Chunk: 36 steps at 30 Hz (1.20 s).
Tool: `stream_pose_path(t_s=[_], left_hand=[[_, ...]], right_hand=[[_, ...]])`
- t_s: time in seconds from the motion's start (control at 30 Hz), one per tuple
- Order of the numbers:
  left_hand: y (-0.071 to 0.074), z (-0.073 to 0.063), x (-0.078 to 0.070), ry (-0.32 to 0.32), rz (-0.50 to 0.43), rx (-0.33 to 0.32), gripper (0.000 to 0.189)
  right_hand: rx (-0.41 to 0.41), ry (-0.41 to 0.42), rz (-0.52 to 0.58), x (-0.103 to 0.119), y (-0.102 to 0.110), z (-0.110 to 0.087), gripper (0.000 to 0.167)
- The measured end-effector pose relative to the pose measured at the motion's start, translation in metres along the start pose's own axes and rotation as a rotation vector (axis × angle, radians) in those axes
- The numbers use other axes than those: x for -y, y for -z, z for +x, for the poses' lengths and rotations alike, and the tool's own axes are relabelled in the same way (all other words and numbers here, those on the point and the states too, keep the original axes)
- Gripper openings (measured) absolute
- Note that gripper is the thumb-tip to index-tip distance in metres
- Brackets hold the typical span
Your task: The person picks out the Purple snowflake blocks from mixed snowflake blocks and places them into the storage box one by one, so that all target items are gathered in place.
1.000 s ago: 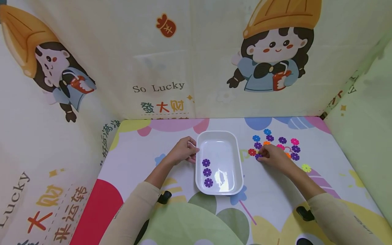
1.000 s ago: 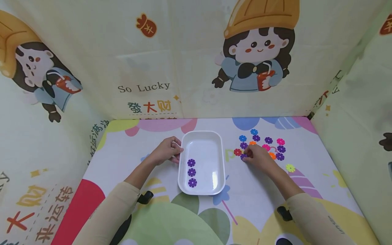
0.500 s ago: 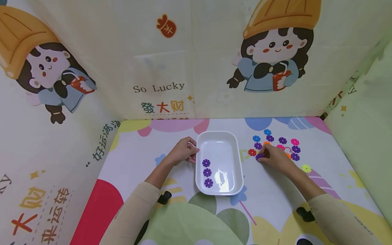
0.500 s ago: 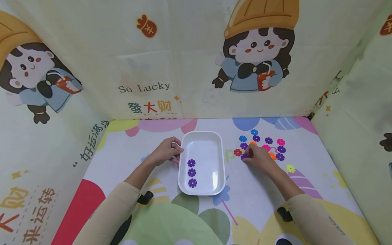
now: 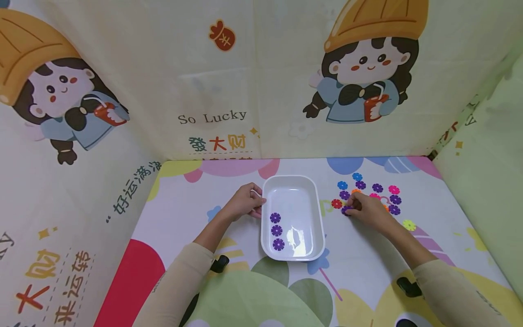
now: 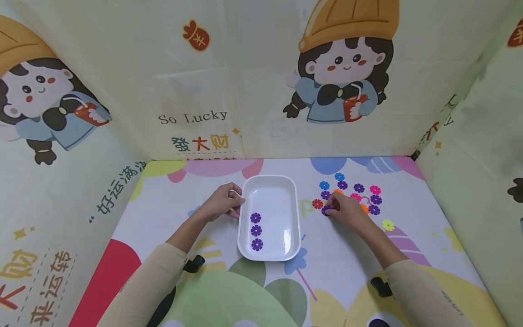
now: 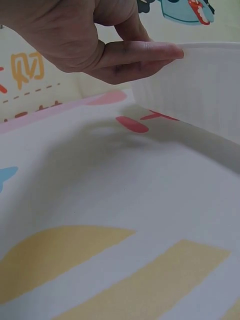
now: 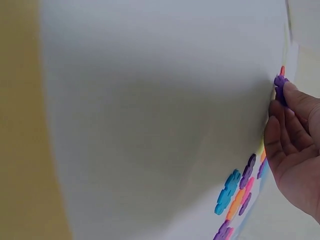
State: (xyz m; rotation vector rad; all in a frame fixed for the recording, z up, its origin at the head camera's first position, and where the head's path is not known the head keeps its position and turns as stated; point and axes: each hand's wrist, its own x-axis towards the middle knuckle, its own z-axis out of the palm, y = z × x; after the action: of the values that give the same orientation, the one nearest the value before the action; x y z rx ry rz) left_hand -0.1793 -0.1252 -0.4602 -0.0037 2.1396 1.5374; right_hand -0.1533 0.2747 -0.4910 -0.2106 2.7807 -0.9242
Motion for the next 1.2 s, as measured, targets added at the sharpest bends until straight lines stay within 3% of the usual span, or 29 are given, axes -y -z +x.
stream_pose_path(t_s=[0.47, 0.8, 1.0, 1.2], left_hand=[[-0.001, 0.000, 0.001, -0.002, -0.002, 0.001, 0.026], [0.000, -0.002, 0.000, -0.004, 0.006, -0.007, 0.026], [0.000, -0.001, 0.000, -0.011, 0.017, -0.008, 0.025], [0.000, 0.000, 0.000, -0.009, 0.025, -0.009, 0.025]], right_hand=[[-0.023, 0.090, -0.030, 0.023, 0.014, 0.009, 0.017], [-0.012, 0.174, 0.032, 0.065, 0.018, 0.024, 0.017], [0.042, 0.231, 0.088, 0.091, 0.014, 0.033, 0.018], [0.102, 0.273, 0.072, 0.107, -0.001, 0.044, 0.016]])
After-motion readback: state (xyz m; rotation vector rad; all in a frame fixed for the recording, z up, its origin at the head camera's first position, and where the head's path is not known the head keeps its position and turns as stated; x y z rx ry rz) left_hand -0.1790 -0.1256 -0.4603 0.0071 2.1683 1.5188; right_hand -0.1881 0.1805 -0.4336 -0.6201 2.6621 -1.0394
